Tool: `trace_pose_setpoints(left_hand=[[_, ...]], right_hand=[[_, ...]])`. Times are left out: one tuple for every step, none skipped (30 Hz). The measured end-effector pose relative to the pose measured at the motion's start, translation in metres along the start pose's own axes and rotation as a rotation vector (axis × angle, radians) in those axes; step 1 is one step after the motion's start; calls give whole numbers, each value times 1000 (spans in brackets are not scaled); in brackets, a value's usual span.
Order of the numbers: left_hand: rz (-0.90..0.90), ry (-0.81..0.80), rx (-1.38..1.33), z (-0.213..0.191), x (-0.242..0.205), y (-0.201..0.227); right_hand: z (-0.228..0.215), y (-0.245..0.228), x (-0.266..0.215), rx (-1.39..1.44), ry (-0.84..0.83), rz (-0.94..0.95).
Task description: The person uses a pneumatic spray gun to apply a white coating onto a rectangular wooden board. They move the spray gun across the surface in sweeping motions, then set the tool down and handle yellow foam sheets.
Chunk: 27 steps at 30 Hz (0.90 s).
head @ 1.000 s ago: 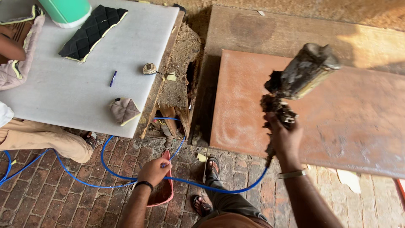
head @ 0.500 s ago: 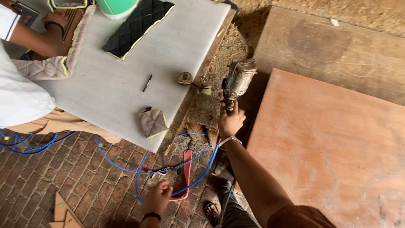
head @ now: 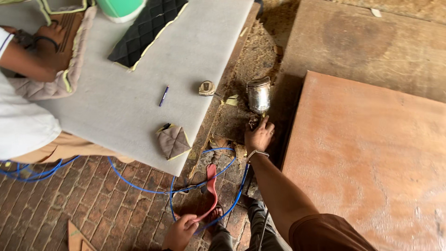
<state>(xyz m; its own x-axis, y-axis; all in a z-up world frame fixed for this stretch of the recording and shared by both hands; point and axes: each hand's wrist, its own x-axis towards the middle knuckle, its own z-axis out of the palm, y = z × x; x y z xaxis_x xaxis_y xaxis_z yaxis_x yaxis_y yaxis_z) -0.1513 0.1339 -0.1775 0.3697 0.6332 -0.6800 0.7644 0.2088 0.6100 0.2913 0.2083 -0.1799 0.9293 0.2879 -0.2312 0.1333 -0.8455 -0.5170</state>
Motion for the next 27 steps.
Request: trace_pose_setpoints(left_hand=[[19,0,21,-8,5,5],[39,-2,69,-14,11,12],[59,-2,116,-14,17,21],[85,-5,167,-17,26,29],[183,-57,132,-19,39,39],[269,-120,111,-25,47,44],[315,-206,-81,-20,57,51],[356,-309,-257,-18,72,57],[413,-355,-198,-20,81,58],[473,-406,-148,-19,88,64],[482,-477,-121,-23,98,74],[482,-552,-103,-22,101,82],[479,-626,-84,-18,99,90],[460,-657,-116,-15,96,103],[438,-688,-148,-12,89,116],[419,-719,-168,-12,82,132],[465,-775,-167,-8,72,147],[502,-841,-164,0,56,159],[536,-908,-162,9,39,170],[546,-989,-123,20,19,177],[555,-1070,-83,32,-2,183],[564,-1144,-47,45,-23,190],[562,-1210,25,59,-45,194],[559,-1269,100,70,-67,193],[557,-1326,176,84,-88,191],[565,-1395,217,98,-109,186],[572,-1464,258,112,-129,180]], right_hand=[[-6,-2,-8,-6,-26,-3],[-14,-4,-17,-7,-45,1],[-23,-5,-27,-8,-64,5],[-32,-5,-39,26,-8,-38],[-42,-5,-52,57,49,-82],[-49,-3,-74,87,99,-108],[-60,0,-91,190,63,-141],[-70,7,-108,303,48,-161],[-79,14,-127,415,42,-187],[-92,20,-147,560,-17,-178],[-105,25,-167,708,-70,-177],[-120,34,-195,846,-122,-179],[-136,45,-225,913,-119,-84],[-153,54,-246,990,-123,-12],[-170,64,-267,1069,-127,56],[-184,75,-288,1223,-97,94],[-198,89,-309,1378,-65,125],[-209,104,-333,1533,-22,159],[-215,116,-354,1655,21,151],[-222,130,-378,1769,74,135],[-227,143,-403,1880,131,110],[-230,154,-425,1942,199,95],[-231,163,-447,2001,269,75],[-229,169,-469,2064,334,51],[-228,176,-490,2070,409,56],[-225,183,-512,2077,480,68],[-222,189,-532,2082,552,79]])
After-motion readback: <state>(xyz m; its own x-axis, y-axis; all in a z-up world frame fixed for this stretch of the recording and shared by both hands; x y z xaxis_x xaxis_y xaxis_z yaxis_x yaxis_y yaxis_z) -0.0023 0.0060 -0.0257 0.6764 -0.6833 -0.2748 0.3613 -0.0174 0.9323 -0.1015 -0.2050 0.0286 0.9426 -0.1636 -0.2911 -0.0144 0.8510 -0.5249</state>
